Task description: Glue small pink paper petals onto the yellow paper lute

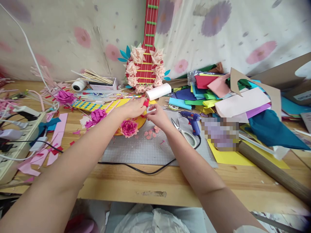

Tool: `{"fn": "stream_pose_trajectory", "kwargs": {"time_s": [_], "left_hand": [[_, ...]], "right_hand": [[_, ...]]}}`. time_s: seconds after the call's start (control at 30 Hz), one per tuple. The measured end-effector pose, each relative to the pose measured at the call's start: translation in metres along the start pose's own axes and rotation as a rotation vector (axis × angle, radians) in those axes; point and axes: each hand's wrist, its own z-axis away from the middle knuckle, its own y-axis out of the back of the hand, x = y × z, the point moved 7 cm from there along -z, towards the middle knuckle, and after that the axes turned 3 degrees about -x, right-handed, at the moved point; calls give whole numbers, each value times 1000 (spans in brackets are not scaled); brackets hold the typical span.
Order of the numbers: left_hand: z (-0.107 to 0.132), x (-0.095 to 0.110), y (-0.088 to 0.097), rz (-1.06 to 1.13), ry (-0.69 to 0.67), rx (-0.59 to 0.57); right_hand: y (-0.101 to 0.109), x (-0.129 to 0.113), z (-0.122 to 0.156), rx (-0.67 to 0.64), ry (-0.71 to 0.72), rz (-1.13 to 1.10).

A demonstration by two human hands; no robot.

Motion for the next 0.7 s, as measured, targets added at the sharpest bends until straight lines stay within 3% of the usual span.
{"fn": "stream_pose_trajectory", "kwargs": {"time_s": [0.2, 0.4, 0.6, 0.7], "left_hand": [[-7, -3, -9, -124, 1, -75], [-7, 0, -5, -116, 43, -76], [-5, -2, -2, -26, 58, -26], [-4, -6, 7, -4, 62, 64]], "right_hand": [[-3, 5, -1, -50, -91, -92], [-2, 4, 2, -72, -134, -170], [0, 0, 10, -109, -163, -273], [8, 1, 17, -102, -150, -299]]}}
